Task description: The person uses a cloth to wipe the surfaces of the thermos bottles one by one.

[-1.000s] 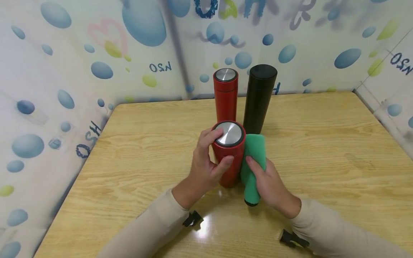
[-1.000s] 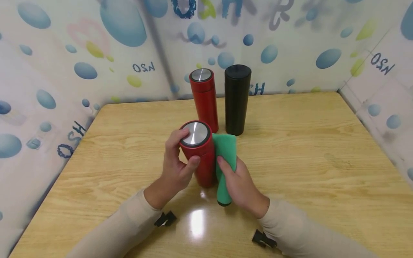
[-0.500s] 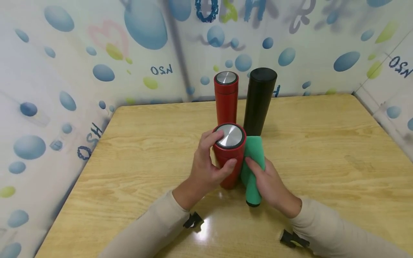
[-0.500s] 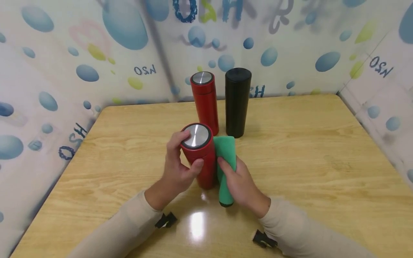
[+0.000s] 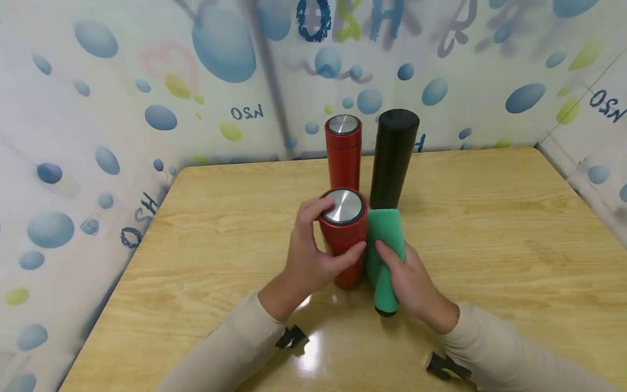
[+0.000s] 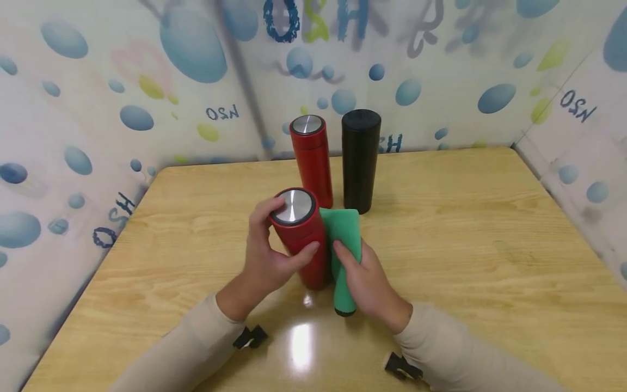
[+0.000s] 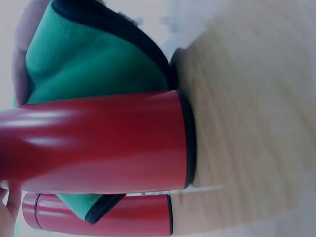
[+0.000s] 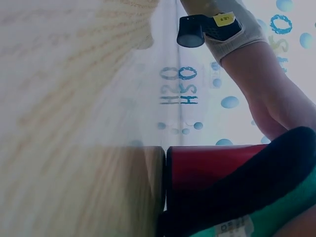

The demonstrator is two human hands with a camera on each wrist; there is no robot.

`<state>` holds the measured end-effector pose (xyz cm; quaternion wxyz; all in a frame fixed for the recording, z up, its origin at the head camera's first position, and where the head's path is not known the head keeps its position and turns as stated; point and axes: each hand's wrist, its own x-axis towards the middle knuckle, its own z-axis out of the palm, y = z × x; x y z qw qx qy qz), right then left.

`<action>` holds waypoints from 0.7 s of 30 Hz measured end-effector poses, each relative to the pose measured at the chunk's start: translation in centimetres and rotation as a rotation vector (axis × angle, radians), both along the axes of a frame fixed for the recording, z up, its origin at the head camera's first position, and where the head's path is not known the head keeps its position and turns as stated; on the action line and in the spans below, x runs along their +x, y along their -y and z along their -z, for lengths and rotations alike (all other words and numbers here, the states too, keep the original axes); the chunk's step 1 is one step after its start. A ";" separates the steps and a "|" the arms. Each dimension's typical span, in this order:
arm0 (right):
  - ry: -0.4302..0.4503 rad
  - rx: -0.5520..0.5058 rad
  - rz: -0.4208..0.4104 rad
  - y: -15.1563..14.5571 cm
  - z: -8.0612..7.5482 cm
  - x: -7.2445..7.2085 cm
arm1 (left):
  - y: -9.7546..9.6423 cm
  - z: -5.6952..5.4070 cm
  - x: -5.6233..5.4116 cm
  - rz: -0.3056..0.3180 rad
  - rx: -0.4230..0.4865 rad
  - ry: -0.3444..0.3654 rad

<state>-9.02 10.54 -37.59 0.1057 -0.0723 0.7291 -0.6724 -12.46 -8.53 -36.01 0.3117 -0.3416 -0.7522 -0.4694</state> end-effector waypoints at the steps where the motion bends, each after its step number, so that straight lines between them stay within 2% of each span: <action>1: 0.004 -0.006 0.005 0.0 0.0 0.0 | 0.1 -0.1 -0.2 -0.013 0.012 -0.005; 8: 0.005 -0.030 0.009 -0.1 0.3 0.1 | 1.5 -1.2 -2.0 -0.095 0.088 0.012; 14: -0.019 -0.026 -0.001 -0.2 0.2 0.2 | 2.5 -1.9 -3.8 -0.173 0.105 0.017; 21: -0.055 -0.043 -0.026 -0.2 0.2 0.1 | 3.4 -2.0 -5.4 -0.239 0.085 0.114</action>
